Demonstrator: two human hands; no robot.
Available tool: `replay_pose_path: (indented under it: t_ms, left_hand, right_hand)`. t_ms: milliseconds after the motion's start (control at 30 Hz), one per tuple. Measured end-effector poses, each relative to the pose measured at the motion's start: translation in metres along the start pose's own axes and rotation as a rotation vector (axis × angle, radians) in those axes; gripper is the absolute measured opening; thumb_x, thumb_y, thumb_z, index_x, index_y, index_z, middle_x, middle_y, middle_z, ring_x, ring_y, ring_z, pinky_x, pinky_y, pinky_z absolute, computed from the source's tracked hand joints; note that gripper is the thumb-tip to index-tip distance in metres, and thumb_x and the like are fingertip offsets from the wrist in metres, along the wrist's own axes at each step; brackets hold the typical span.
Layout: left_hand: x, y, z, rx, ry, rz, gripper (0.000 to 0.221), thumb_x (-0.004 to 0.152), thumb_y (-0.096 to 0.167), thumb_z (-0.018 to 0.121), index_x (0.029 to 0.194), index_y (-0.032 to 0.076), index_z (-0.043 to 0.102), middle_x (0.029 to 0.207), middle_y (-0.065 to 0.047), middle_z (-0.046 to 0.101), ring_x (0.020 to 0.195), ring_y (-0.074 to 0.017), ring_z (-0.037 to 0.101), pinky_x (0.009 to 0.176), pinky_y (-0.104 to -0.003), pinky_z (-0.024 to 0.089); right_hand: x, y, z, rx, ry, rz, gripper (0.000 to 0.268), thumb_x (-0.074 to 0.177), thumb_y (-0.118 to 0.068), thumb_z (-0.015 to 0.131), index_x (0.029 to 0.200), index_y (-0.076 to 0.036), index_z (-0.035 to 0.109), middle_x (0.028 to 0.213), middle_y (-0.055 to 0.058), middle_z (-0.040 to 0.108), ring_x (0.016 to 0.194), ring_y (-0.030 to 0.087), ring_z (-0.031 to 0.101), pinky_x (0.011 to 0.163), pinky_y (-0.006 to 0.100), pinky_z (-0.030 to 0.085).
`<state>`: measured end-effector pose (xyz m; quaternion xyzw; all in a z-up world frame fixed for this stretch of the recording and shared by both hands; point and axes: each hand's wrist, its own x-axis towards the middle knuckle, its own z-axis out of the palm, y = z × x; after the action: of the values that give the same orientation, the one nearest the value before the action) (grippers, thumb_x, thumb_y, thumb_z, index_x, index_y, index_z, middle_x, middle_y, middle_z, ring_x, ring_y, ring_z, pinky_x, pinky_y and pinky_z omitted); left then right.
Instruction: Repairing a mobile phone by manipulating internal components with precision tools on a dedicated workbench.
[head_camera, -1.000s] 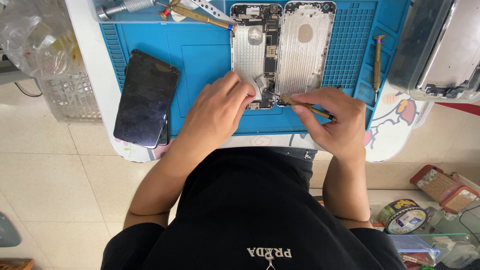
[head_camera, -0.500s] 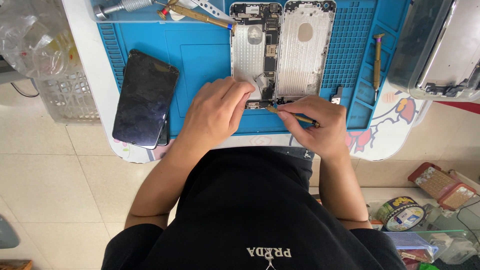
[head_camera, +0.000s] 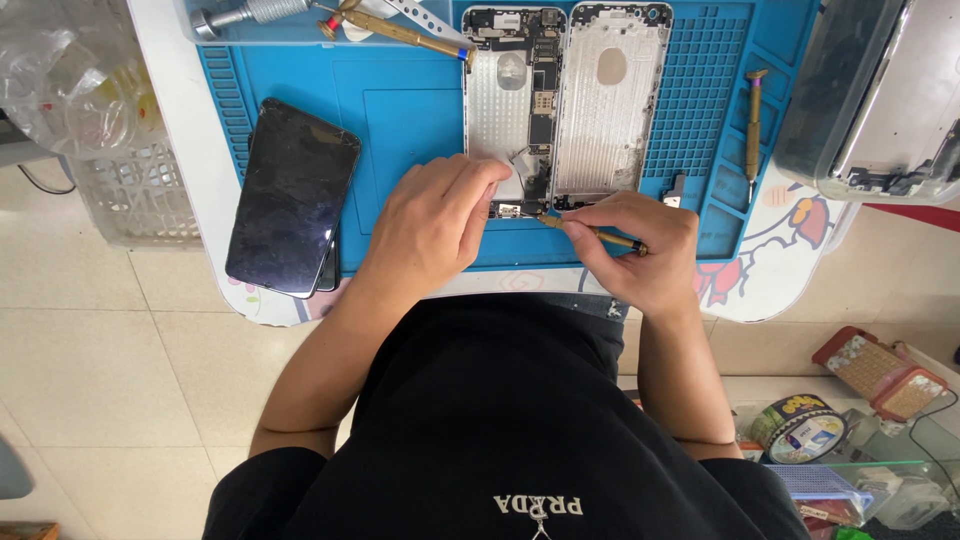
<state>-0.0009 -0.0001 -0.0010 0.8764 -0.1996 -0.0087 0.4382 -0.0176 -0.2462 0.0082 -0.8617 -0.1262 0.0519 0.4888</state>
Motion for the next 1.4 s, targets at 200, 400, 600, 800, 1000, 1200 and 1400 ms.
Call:
replay_pose_path:
  t_ms: [200,400,600,800,1000,1200,1400]
  left_hand:
    - [0.0,0.0,-0.001,-0.014,0.01,0.004,0.02,0.101,0.0,0.063,0.119,0.006,0.06,0.103,-0.01,0.068,0.092,-0.03,0.066,0.081,-0.043,0.049]
    - [0.002,0.01,-0.012,-0.045,0.004,0.004,0.023,0.097,0.006,0.069,0.119,0.007,0.061,0.102,-0.01,0.067,0.094,-0.0308,0.066,0.085,-0.043,0.05]
    - [-0.005,0.005,-0.014,0.019,0.053,0.069,0.032,0.084,0.022,0.087,0.109,0.011,0.071,0.096,-0.002,0.066,0.086,-0.0228,0.062,0.077,-0.038,0.043]
    - [-0.015,0.001,-0.025,0.081,0.151,0.148,0.027,0.083,0.028,0.092,0.103,0.015,0.079,0.083,0.006,0.064,0.078,-0.0157,0.058,0.069,-0.036,0.037]
    - [-0.027,0.002,-0.031,0.089,0.219,0.15,0.02,0.084,0.025,0.09,0.098,0.016,0.078,0.08,0.006,0.064,0.074,-0.0144,0.057,0.067,-0.035,0.035]
    - [-0.037,-0.006,-0.035,0.128,0.226,0.083,0.014,0.088,0.024,0.085,0.094,0.015,0.076,0.083,0.004,0.062,0.078,-0.0156,0.059,0.071,-0.035,0.037]
    - [-0.031,-0.016,-0.039,0.333,0.329,-0.061,0.017,0.094,0.029,0.083,0.093,0.015,0.073,0.086,0.004,0.061,0.082,-0.0167,0.057,0.078,-0.036,0.035]
  right_hand:
    - [-0.001,0.001,-0.002,0.034,0.0,0.048,0.007,0.09,-0.002,0.081,0.096,0.001,0.076,0.09,0.012,0.076,0.08,0.02,0.075,0.073,0.027,0.056]
    - [-0.005,0.006,-0.003,0.09,0.028,0.06,0.006,0.091,-0.001,0.079,0.095,0.002,0.075,0.094,0.014,0.077,0.084,0.02,0.076,0.077,0.027,0.057]
    - [-0.002,0.001,-0.003,0.168,0.028,0.069,0.005,0.093,-0.002,0.077,0.093,0.002,0.075,0.092,0.013,0.077,0.081,0.019,0.076,0.075,0.025,0.057]
    - [0.003,-0.004,0.008,0.24,-0.023,0.038,0.005,0.093,-0.003,0.077,0.092,0.002,0.074,0.089,0.012,0.076,0.076,0.017,0.074,0.07,0.025,0.056]
    - [0.01,-0.011,0.017,0.252,-0.085,0.013,0.004,0.093,-0.003,0.075,0.093,0.001,0.075,0.09,0.011,0.077,0.079,0.016,0.074,0.071,0.025,0.056]
    - [0.017,-0.018,0.025,0.218,-0.089,-0.013,0.004,0.091,-0.002,0.075,0.093,0.001,0.075,0.091,0.01,0.078,0.078,0.016,0.075,0.073,0.024,0.056]
    - [0.021,-0.017,0.023,0.205,0.01,-0.048,0.003,0.092,0.001,0.074,0.095,0.002,0.075,0.091,0.012,0.077,0.081,0.017,0.074,0.076,0.025,0.056]
